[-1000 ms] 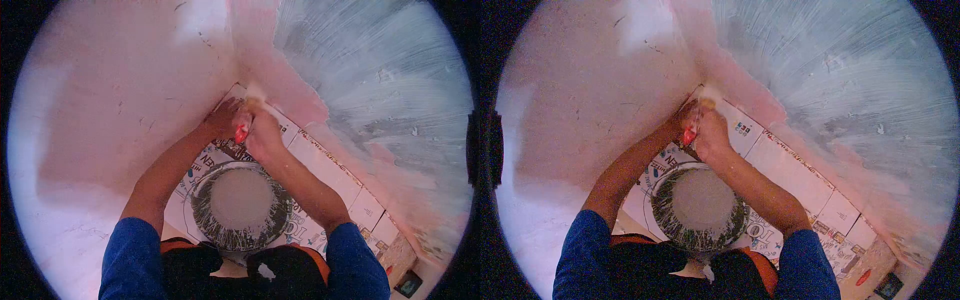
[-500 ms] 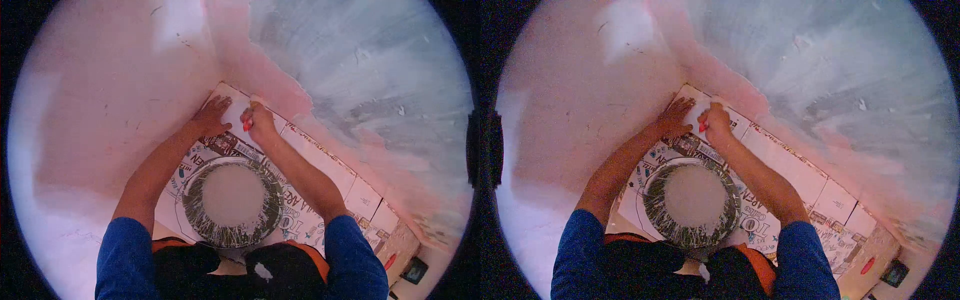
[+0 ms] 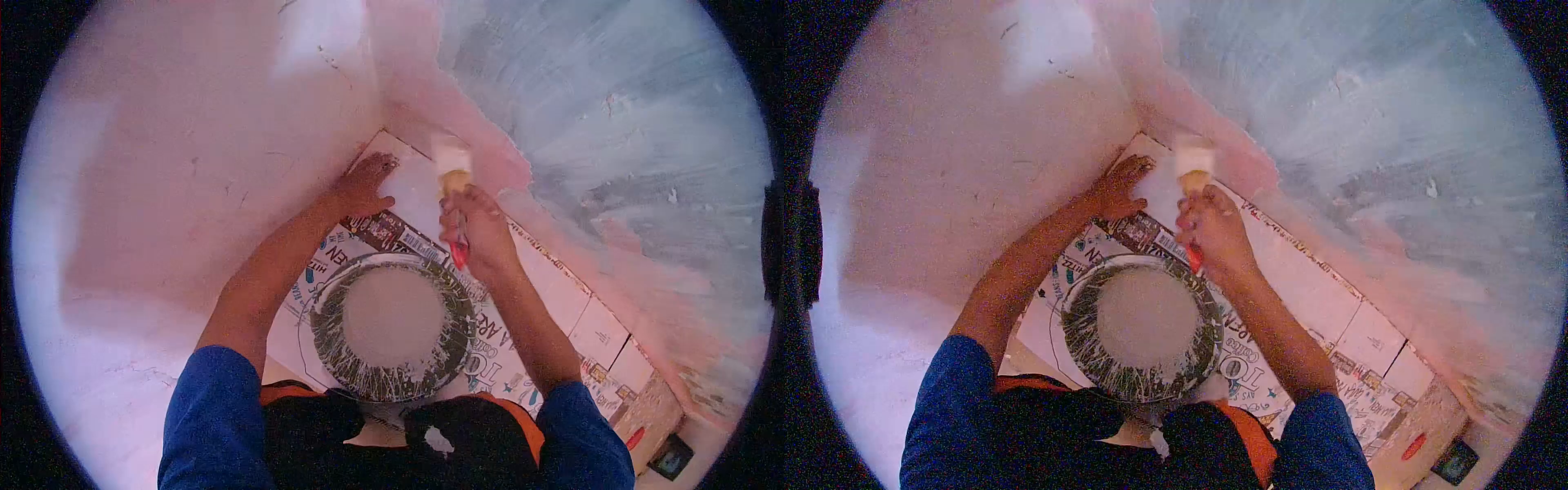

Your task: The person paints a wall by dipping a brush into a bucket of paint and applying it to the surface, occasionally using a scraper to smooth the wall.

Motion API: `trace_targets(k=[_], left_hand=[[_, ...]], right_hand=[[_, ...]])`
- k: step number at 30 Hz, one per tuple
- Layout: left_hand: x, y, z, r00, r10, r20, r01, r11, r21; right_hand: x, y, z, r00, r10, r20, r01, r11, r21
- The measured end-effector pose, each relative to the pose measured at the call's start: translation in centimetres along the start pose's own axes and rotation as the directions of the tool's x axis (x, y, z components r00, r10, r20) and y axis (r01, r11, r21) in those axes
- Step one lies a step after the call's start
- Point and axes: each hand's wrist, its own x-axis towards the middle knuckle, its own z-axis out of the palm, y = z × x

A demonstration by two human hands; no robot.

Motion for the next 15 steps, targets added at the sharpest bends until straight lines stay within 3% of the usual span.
trace_targets(k=[1, 2, 3, 4, 5, 7, 10, 12, 13, 15], left_hand=[[0.0, -0.2, -0.3, 1.000, -0.010, -0.007, 0.010, 1.000, -0.002], [-0.1, -0.3, -0.3, 0.999, -0.033, 0.016, 0.033, 0.999, -0.038], [-0.4, -0.5, -0.2, 0.998, -0.055, 0.041, 0.058, 0.996, -0.071], [-0.5, -0.7, 0.1, 0.997, -0.066, 0.041, 0.069, 0.995, -0.074], [-0.6, -0.6, 0.4, 0.997, -0.068, 0.032, 0.069, 0.997, -0.037], [-0.7, 0.1, 0.4, 0.998, -0.064, 0.022, 0.065, 0.998, -0.002], [-1.6, 1.2, 0.1, 0.982, -0.190, 0.011, 0.188, 0.978, 0.091], [-2.1, 1.2, 0.3, 0.988, -0.156, -0.013, 0.157, 0.985, 0.066], [-2.4, 1.1, 0.4, 0.990, -0.140, -0.024, 0.142, 0.988, 0.053], [-2.8, 0.8, 0.7, 0.993, -0.107, -0.044, 0.108, 0.994, 0.026]], right_hand=[[-0.5, -0.3, 0.6, 0.999, 0.018, -0.028, -0.027, 0.934, -0.357], [0.0, -0.5, 0.1, 0.999, 0.028, -0.021, -0.034, 0.931, -0.365], [1.1, -0.9, -0.8, 0.961, -0.222, 0.167, 0.257, 0.484, -0.836], [2.2, -1.2, -1.2, 0.840, -0.291, 0.459, 0.413, -0.208, -0.887], [3.1, -1.0, -0.8, 0.842, -0.281, 0.460, 0.415, -0.206, -0.886], [5.2, -0.6, 1.1, 0.822, -0.282, 0.494, 0.283, -0.550, -0.785], [8.8, 0.6, 3.7, 0.876, -0.205, 0.437, 0.244, -0.593, -0.767], [12.2, 2.4, 3.1, 0.814, -0.160, 0.559, 0.313, -0.689, -0.653], [13.3, 3.0, 2.4, 0.812, -0.159, 0.561, 0.316, -0.688, -0.653], [14.6, 3.5, 0.6, 0.722, -0.135, 0.678, 0.391, -0.729, -0.562]])
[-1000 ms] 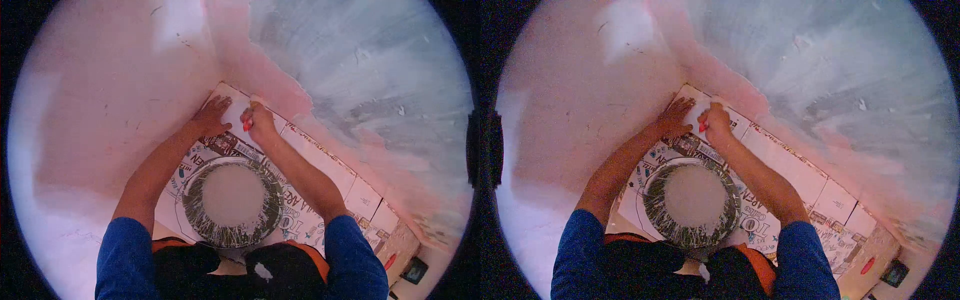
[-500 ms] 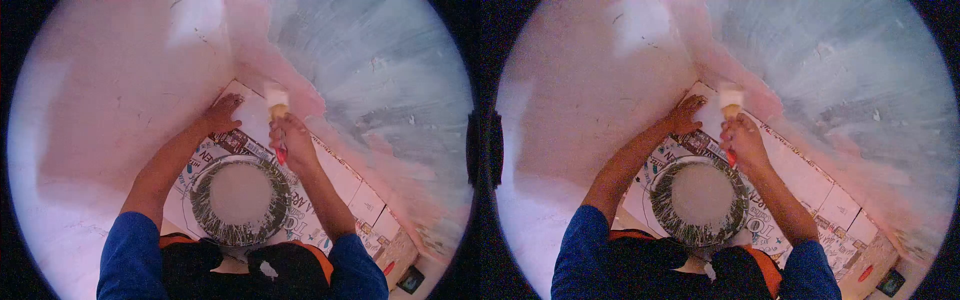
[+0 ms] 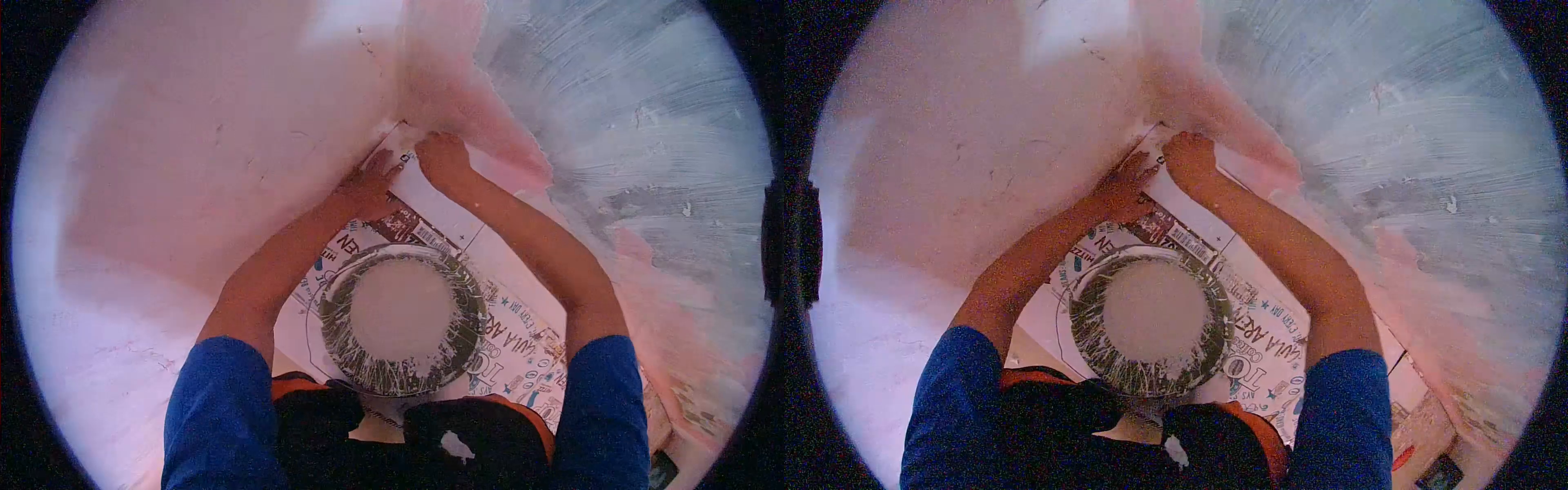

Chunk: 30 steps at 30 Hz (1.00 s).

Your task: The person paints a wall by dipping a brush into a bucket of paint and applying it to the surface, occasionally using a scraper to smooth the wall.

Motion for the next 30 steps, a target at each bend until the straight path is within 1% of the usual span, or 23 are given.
trace_targets(k=[1, 3, 4, 5, 6, 8, 9, 10, 11, 12, 13, 15, 16, 17, 18, 20, 22, 24, 25, 26, 28, 29, 30], left_hand=[[-0.1, 0.0, 0.2, 1.000, -0.001, -0.001, 0.001, 1.000, -0.004], [0.2, 0.0, 0.1, 1.000, -0.023, -0.003, 0.023, 1.000, 0.020], [0.1, 0.2, -0.3, 1.000, -0.025, -0.013, 0.026, 1.000, 0.013], [0.0, 0.6, -1.1, 0.996, -0.059, 0.063, 0.060, 0.998, -0.006], [0.0, 0.8, -1.6, 0.986, -0.089, 0.139, 0.093, 0.995, -0.023], [0.7, 0.4, -0.9, 0.986, -0.091, 0.143, 0.095, 0.995, -0.019], [0.9, 0.5, -1.0, 0.984, -0.090, 0.151, 0.092, 0.996, -0.006], [1.1, 0.7, -1.3, 0.986, -0.075, 0.149, 0.077, 0.997, -0.003], [1.2, 0.8, -1.6, 0.981, -0.072, 0.182, 0.069, 0.997, 0.022], [1.3, 0.9, -2.0, 0.975, -0.070, 0.213, 0.061, 0.997, 0.050], [1.2, 1.0, -2.1, 0.976, -0.052, 0.211, 0.040, 0.997, 0.059], [1.3, 1.0, -1.6, 0.978, -0.077, 0.196, 0.069, 0.997, 0.045], [1.7, 0.7, -1.1, 0.979, -0.050, 0.198, 0.041, 0.998, 0.050], [2.0, 0.2, -0.5, 0.978, -0.053, 0.200, 0.041, 0.997, 0.066], [2.3, -0.1, -0.3, 0.978, -0.062, 0.200, 0.046, 0.996, 0.082], [2.4, 0.0, -1.2, 0.977, -0.058, 0.205, 0.037, 0.994, 0.103], [1.9, 0.3, -1.2, 0.974, -0.070, 0.214, 0.047, 0.993, 0.109], [1.9, 0.4, -1.5, 0.980, -0.059, 0.192, 0.054, 0.998, 0.030], [1.9, 0.3, -1.5, 0.980, -0.059, 0.190, 0.054, 0.998, 0.029], [1.9, 0.1, -1.4, 0.976, -0.054, 0.210, 0.040, 0.997, 0.068], [2.3, -0.1, -1.4, 0.971, -0.048, 0.233, 0.022, 0.993, 0.114], [2.3, -0.2, -1.3, 0.975, -0.051, 0.218, 0.025, 0.992, 0.121], [2.0, -0.1, -1.0, 0.977, -0.052, 0.208, 0.027, 0.992, 0.122]], right_hand=[[-0.7, 0.6, 0.3, 1.000, -0.002, 0.003, 0.002, 1.000, -0.002], [-2.8, 2.1, 0.0, 0.942, 0.078, 0.327, -0.030, 0.989, -0.148], [-4.5, 2.1, -3.0, 0.937, 0.061, 0.345, -0.013, 0.990, -0.142], [-6.3, 1.7, -7.2, 0.932, 0.047, 0.360, 0.002, 0.991, -0.135], [-7.8, 2.3, -9.5, 0.914, 0.089, 0.396, -0.055, 0.994, -0.098], [-10.9, 3.4, -11.1, 0.888, 0.132, 0.441, -0.115, 0.991, -0.066], [-12.5, 3.9, -11.4, 0.907, 0.141, 0.396, -0.235, 0.951, 0.201], [-13.8, 4.1, -11.6, 0.923, 0.170, 0.346, -0.324, 0.829, 0.456], [-14.7, 3.6, -11.4, 0.921, 0.188, 0.341, -0.336, 0.826, 0.452], [-15.1, 2.6, -10.5, 0.754, 0.304, 0.582, -0.653, 0.256, 0.713], [-15.3, 1.7, -9.3, 0.568, 0.202, 0.797, -0.676, -0.437, 0.593], [-15.0, 0.7, -3.7, 0.623, 0.116, 0.774, -0.465, -0.740, 0.485], [-14.1, 0.4, -2.6, 0.718, 0.183, 0.672, -0.281, -0.806, 0.521], [-13.2, 0.4, -2.2, 0.788, 0.264, 0.556, -0.088, -0.845, 0.527], [-13.0, 0.1, -4.0, 0.785, 0.283, 0.552, -0.069, -0.844, 0.532], [-11.9, -0.8, -10.4, 0.680, 0.359, 0.639, 0.179, -0.927, 0.330], [-14.1, -2.4, -11.9, 0.705, 0.399, 0.586, 0.182, -0.901, 0.394], [-15.2, -3.1, -11.5, 0.643, 0.395, 0.657, 0.103, -0.894, 0.436], [-14.9, -2.3, -8.7, 0.595, 0.315, 0.740, 0.030, -0.928, 0.371], [-14.3, -1.0, -7.6, 0.596, 0.318, 0.737, 0.034, -0.927, 0.373], [-12.4, 0.6, -8.6, 0.639, 0.392, 0.662, 0.200, -0.915, 0.349], [-13.0, -0.3, -10.7, 0.608, 0.465, 0.644, 0.211, -0.876, 0.434], [-13.9, -2.0, -14.5, 0.600, 0.462, 0.653, 0.215, -0.880, 0.424]])
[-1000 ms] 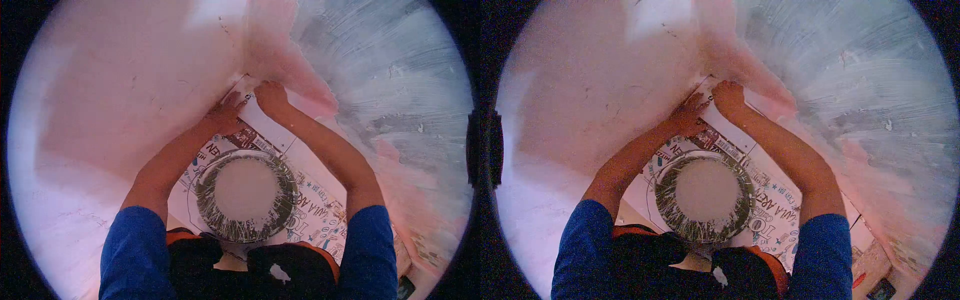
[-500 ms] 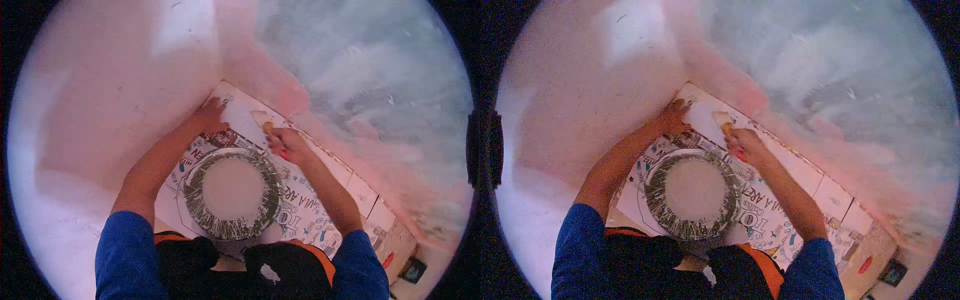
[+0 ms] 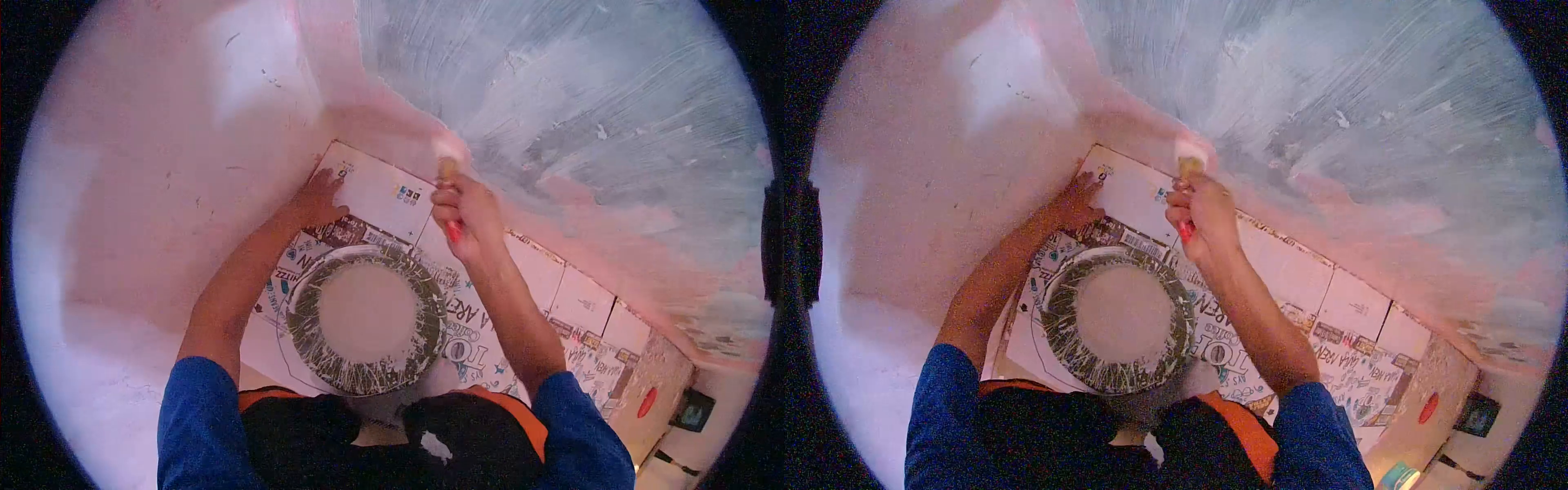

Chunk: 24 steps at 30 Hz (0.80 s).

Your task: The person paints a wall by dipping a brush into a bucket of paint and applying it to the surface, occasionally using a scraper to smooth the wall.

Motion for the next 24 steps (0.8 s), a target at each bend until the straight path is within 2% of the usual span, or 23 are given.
trace_targets(k=[2, 3, 5, 6, 7, 8, 9, 11, 13, 14, 15, 16, 17, 18, 19, 20, 21, 22, 23, 24], left_hand=[[0.2, -0.1, -0.1, 1.000, -0.005, -0.005, 0.005, 0.999, -0.037], [0.1, -0.1, 0.1, 1.000, -0.013, -0.008, 0.012, 0.997, -0.078], [1.0, -0.4, 0.4, 1.000, 0.017, 0.006, -0.017, 0.998, -0.058], [1.4, -0.6, 0.3, 0.998, 0.049, 0.034, -0.048, 0.998, -0.029], [1.1, -0.4, -0.6, 0.998, 0.049, 0.028, -0.048, 0.999, -0.024], [0.1, 0.3, -1.5, 0.999, 0.015, 0.036, -0.013, 0.999, -0.049], [-0.3, 0.8, -1.9, 0.999, -0.018, 0.045, 0.021, 0.997, -0.072], [-0.1, 0.5, -1.3, 0.999, 0.006, 0.052, -0.004, 0.999, -0.044], [0.8, 0.1, -1.6, 0.999, 0.019, 0.044, -0.018, 1.000, -0.025], [1.3, 0.2, -1.7, 0.999, 0.050, 0.017, -0.050, 0.999, 0.009], [1.4, 0.4, -1.2, 0.997, 0.075, 0.006, -0.075, 0.996, 0.038], [1.5, 0.1, -0.8, 0.996, 0.092, -0.001, -0.092, 0.993, 0.071], [1.3, -0.4, -0.1, 0.995, 0.103, -0.001, -0.103, 0.989, 0.102], [0.9, -0.6, 0.0, 0.995, 0.094, 0.024, -0.095, 0.995, 0.042], [1.3, -0.8, -0.3, 0.995, 0.086, 0.040, -0.086, 0.996, -0.012], [1.9, -1.2, 0.4, 0.996, 0.079, 0.038, -0.080, 0.997, 0.016], [2.3, -1.4, 0.8, 0.997, 0.076, 0.025, -0.078, 0.996, 0.053], [2.2, -1.2, 0.4, 0.997, 0.066, 0.027, -0.067, 0.996, 0.055], [2.0, -0.8, 0.4, 0.999, 0.052, -0.005, -0.052, 0.999, -0.010], [1.6, -0.3, 0.0, 0.999, 0.038, -0.037, -0.041, 0.996, -0.075]], right_hand=[[-5.5, -0.5, 2.3, 0.932, -0.361, 0.011, 0.354, 0.906, -0.232], [-6.2, 0.1, 1.8, 0.932, -0.361, 0.012, 0.354, 0.904, -0.240], [-5.8, 1.2, 0.5, 0.983, -0.164, -0.081, 0.128, 0.933, -0.336], [-2.8, 1.9, -1.5, 0.982, -0.171, -0.074, 0.138, 0.933, -0.332], [1.9, 2.7, -4.6, 0.976, -0.171, -0.134, 0.118, 0.935, -0.333], [4.5, 3.0, -6.2, 0.964, -0.165, -0.206, 0.090, 0.939, -0.331], [4.9, 2.2, -6.0, 0.963, -0.166, -0.211, 0.090, 0.940, -0.328], [3.7, 0.5, -4.9, 0.996, -0.086, 0.007, 0.086, 0.988, -0.131], [-4.8, -1.1, -0.1, 0.949, -0.316, 0.004, 0.298, 0.890, -0.344], [-7.3, -1.8, 0.5, 0.923, -0.374, 0.087, 0.377, 0.837, -0.397], [-9.2, -2.1, 0.5, 0.897, -0.410, 0.165, 0.438, 0.782, -0.442], [-10.4, -2.1, 0.6, 0.913, -0.378, 0.157, 0.406, 0.795, -0.450], [-11.2, -1.8, 0.6, 0.900, -0.324, 0.291, 0.426, 0.517, -0.742], [-11.8, -1.1, 0.1, 0.895, -0.202, 0.396, 0.428, 0.150, -0.891], [-11.4, -0.6, -0.5, 0.818, -0.071, 0.570, 0.552, -0.176, -0.815], [-11.4, 0.5, -1.0, 0.829, -0.041, 0.557, 0.545, -0.156, -0.824], [-11.2, 1.5, -1.3, 0.840, 0.205, 0.502, 0.536, -0.447, -0.716], [-10.8, 2.3, -1.4, 0.837, 0.401, 0.372, 0.544, -0.681, -0.491], [-10.5, 3.7, -1.8, 0.828, 0.453, 0.329, 0.555, -0.746, -0.369], [-9.8, 4.9, -2.6, 0.794, 0.503, 0.341, 0.600, -0.739, -0.307]])
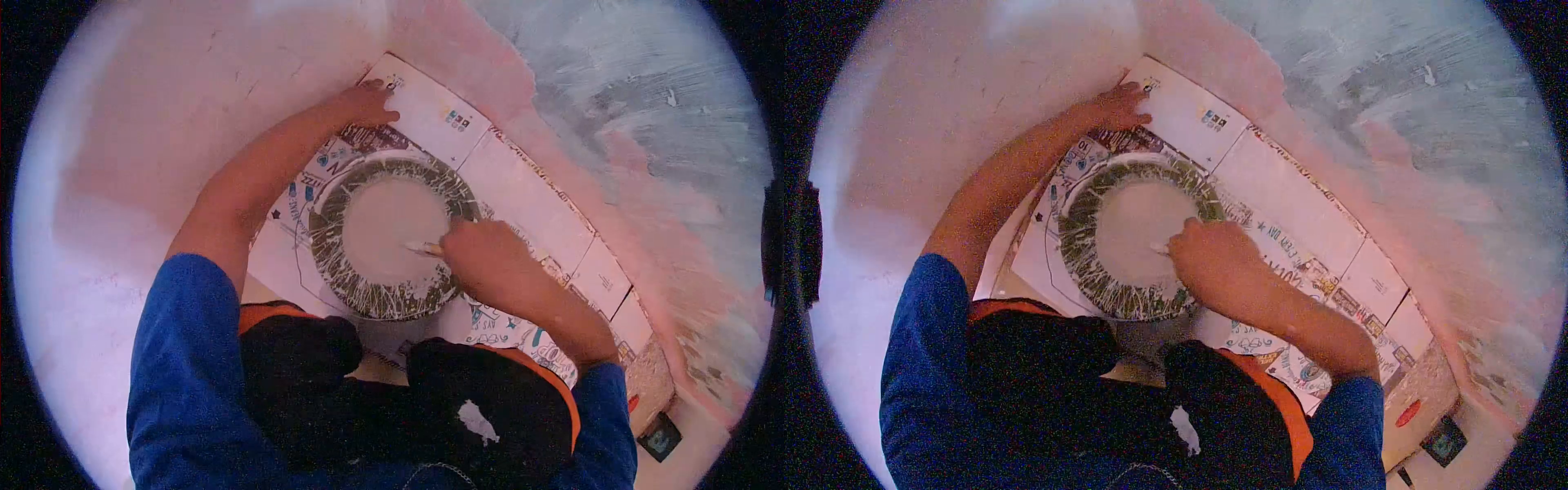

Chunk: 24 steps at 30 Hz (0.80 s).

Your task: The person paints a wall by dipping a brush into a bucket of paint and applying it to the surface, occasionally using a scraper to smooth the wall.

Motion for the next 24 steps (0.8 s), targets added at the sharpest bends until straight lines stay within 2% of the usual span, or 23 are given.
trace_targets(k=[3, 5, 7, 9, 10, 11, 12, 13, 14, 15, 16, 17, 18, 19, 21, 22, 24], left_hand=[[-0.6, 1.5, -2.0, 0.998, 0.065, 0.010, -0.065, 0.992, 0.104], [-0.8, 1.8, -1.9, 0.996, 0.080, -0.036, -0.077, 0.995, 0.065], [-1.6, 1.7, -2.2, 0.992, 0.084, -0.089, -0.082, 0.996, 0.026], [-3.0, 2.1, -3.1, 0.991, 0.100, -0.086, -0.101, 0.995, -0.009], [-3.3, 2.2, -3.3, 0.997, 0.047, -0.054, -0.049, 0.998, -0.041], [-3.5, 2.1, -3.5, 1.000, 0.005, -0.022, -0.007, 0.998, -0.066], [-2.9, 1.2, -2.4, 0.997, 0.024, -0.070, -0.029, 0.997, -0.068], [-2.3, 0.2, -1.3, 0.993, 0.040, -0.113, -0.048, 0.996, -0.072], [-2.6, 0.4, -1.4, 0.990, 0.046, -0.132, -0.057, 0.996, -0.075], [-2.9, 0.7, -1.5, 0.988, 0.048, -0.149, -0.059, 0.995, -0.077], [-2.6, 0.5, -1.5, 0.986, 0.065, -0.155, -0.075, 0.996, -0.058], [-2.1, 0.3, -1.1, 0.983, 0.120, -0.138, -0.125, 0.992, -0.034], [-2.0, 0.4, -0.8, 0.979, 0.171, -0.114, -0.173, 0.985, -0.015], [-2.4, 1.7, -1.7, 0.988, 0.119, -0.094, -0.127, 0.988, -0.085], [-2.9, 3.3, -2.0, 0.982, 0.148, -0.114, -0.158, 0.984, -0.083], [-2.8, 3.7, -2.2, 0.976, 0.164, -0.142, -0.177, 0.980, -0.090], [-1.9, 3.6, -2.1, 0.966, 0.205, -0.156, -0.221, 0.971, -0.089]], right_hand=[[2.7, -0.1, 3.1, 0.995, -0.101, -0.011, 0.100, 0.993, -0.066], [2.7, 0.2, 3.4, 0.990, -0.142, -0.024, 0.139, 0.986, -0.092], [1.6, 0.5, 1.4, 0.997, -0.072, 0.016, 0.074, 0.992, -0.102], [-0.9, 1.1, -2.3, 0.994, 0.092, 0.051, -0.090, 0.995, -0.037], [-1.8, 2.4, -2.9, 0.993, 0.111, 0.039, -0.109, 0.993, -0.053], [-3.1, 3.8, -3.5, 0.993, 0.120, -0.006, -0.117, 0.975, 0.190], [-4.5, 5.3, -3.8, 0.988, 0.141, -0.058, -0.104, 0.900, 0.423], [-5.4, 7.0, -2.5, 0.981, 0.191, -0.028, -0.078, 0.520, 0.850], [-5.3, 7.9, -1.1, 0.976, 0.214, -0.046, -0.076, 0.525, 0.848], [-4.7, 8.5, 0.3, 0.947, 0.314, -0.068, 0.020, 0.154, 0.988], [-3.9, 8.9, 1.6, 0.913, 0.403, -0.054, 0.161, -0.237, 0.958], [-2.4, 8.9, 2.5, 0.868, 0.496, 0.027, 0.226, -0.442, 0.868], [-0.6, 9.8, 3.9, 0.859, 0.507, 0.074, 0.238, -0.523, 0.818], [1.7, 11.0, 5.4, 0.851, 0.511, 0.122, 0.250, -0.598, 0.762], [7.0, 13.2, 8.2, 0.829, 0.556, 0.057, 0.359, -0.609, 0.707], [7.2, 13.5, 6.7, 0.825, 0.562, 0.050, 0.372, -0.608, 0.702], [6.9, 13.3, 3.1, 0.809, 0.587, -0.035, 0.509, -0.670, 0.541]])
